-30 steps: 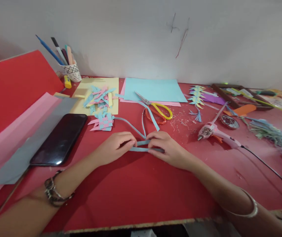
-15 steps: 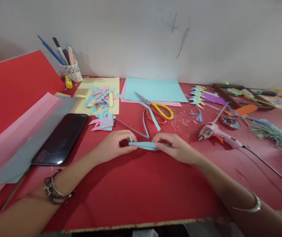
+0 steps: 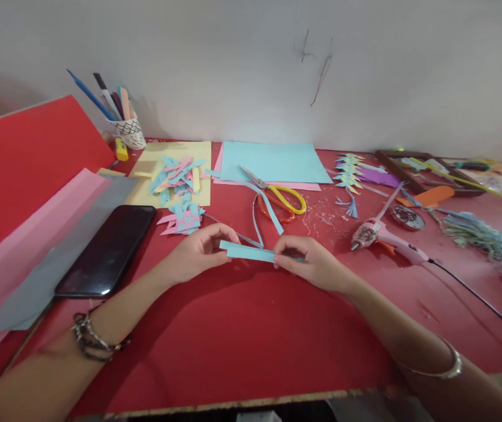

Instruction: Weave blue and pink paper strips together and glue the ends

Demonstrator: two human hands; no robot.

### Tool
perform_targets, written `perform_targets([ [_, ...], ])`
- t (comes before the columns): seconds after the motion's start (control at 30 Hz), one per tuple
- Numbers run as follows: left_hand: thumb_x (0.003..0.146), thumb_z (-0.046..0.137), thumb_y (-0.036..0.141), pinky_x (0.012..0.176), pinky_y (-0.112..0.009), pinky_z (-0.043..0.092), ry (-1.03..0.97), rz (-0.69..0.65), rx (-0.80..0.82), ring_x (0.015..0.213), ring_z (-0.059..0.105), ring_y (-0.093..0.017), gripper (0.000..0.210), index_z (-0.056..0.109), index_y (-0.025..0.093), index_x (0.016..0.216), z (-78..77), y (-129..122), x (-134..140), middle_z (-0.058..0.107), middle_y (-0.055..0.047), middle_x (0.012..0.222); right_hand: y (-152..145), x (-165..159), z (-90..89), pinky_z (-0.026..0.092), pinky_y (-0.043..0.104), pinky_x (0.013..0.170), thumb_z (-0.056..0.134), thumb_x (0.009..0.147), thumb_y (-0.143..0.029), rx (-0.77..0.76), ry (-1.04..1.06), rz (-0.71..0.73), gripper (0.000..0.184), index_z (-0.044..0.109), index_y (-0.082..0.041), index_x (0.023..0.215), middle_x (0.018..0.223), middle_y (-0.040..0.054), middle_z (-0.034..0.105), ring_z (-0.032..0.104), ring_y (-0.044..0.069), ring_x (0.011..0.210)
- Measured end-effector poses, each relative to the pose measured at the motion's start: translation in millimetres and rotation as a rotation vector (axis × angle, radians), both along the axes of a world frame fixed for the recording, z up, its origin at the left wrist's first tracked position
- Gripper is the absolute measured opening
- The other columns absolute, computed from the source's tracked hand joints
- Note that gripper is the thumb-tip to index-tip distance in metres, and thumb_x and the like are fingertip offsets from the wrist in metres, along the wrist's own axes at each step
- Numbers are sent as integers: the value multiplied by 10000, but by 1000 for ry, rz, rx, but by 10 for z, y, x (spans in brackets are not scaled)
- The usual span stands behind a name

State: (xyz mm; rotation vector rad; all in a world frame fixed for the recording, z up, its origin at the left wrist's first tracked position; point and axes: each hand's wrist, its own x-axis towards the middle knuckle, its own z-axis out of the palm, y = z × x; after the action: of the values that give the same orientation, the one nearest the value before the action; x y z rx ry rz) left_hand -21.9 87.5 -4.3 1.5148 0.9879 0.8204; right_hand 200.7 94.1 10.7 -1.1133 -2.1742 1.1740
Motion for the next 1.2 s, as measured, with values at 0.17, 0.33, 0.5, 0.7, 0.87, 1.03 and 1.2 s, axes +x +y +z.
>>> perform_targets([
  [0.17, 676, 581, 283, 676, -247, 453, 11, -67, -38, 772, 558, -125, 312, 499, 185, 961, -38, -19, 13, 572, -41, 954, 0, -10, -4, 338, 186, 507, 503, 769, -255, -9, -14, -43, 164, 491, -168, 630, 570, -37, 494, 432, 66, 525],
  [0.33, 728, 544, 347, 664, -238, 438, 115, -12, -24, 722, 554, -122, 312, 549, 180, 992, -35, -22, 34, 604, -16, 839, -12, -20, 10, 335, 182, 481, 511, 762, -258, -38, 2, -54, 166, 484, -173, 622, 539, -42, 497, 435, 61, 491],
  [0.5, 709, 571, 321, 575, -212, 403, 126, 38, 1, 611, 513, -105, 231, 581, 175, 887, -37, -16, 36, 567, 33, 649, -12, -30, 1, 325, 183, 477, 515, 759, -266, -10, -9, -72, 155, 496, -171, 638, 544, -43, 495, 430, 60, 489],
  [0.7, 721, 570, 296, 535, -192, 384, 144, 37, -15, 550, 508, -88, 180, 567, 180, 859, -5, -43, 56, 552, 57, 569, -13, -33, -6, 346, 188, 540, 517, 763, -242, 119, -51, -13, 130, 533, -162, 662, 632, -18, 523, 453, 73, 573],
  [0.87, 721, 573, 279, 537, -178, 403, 93, 39, -5, 551, 517, -77, 149, 555, 177, 829, 2, -59, 67, 565, 54, 602, -17, -22, -8, 332, 182, 521, 500, 781, -267, 94, -110, 45, 170, 533, -159, 655, 601, -23, 510, 427, 69, 540],
  [1.03, 691, 607, 288, 620, -187, 444, 25, 81, 3, 676, 564, -95, 179, 564, 188, 834, -42, -34, 56, 606, 26, 764, -8, -11, -17, 329, 174, 518, 507, 775, -274, 69, -105, 42, 164, 541, -156, 667, 605, -24, 524, 425, 65, 537],
  [1.2, 676, 621, 292, 647, -186, 452, 20, 124, 11, 711, 567, -100, 173, 600, 203, 823, -52, -25, 52, 620, 21, 806, -14, -8, -17, 322, 165, 514, 507, 778, -268, 69, -93, 33, 168, 529, -153, 657, 601, -30, 509, 414, 58, 536],
])
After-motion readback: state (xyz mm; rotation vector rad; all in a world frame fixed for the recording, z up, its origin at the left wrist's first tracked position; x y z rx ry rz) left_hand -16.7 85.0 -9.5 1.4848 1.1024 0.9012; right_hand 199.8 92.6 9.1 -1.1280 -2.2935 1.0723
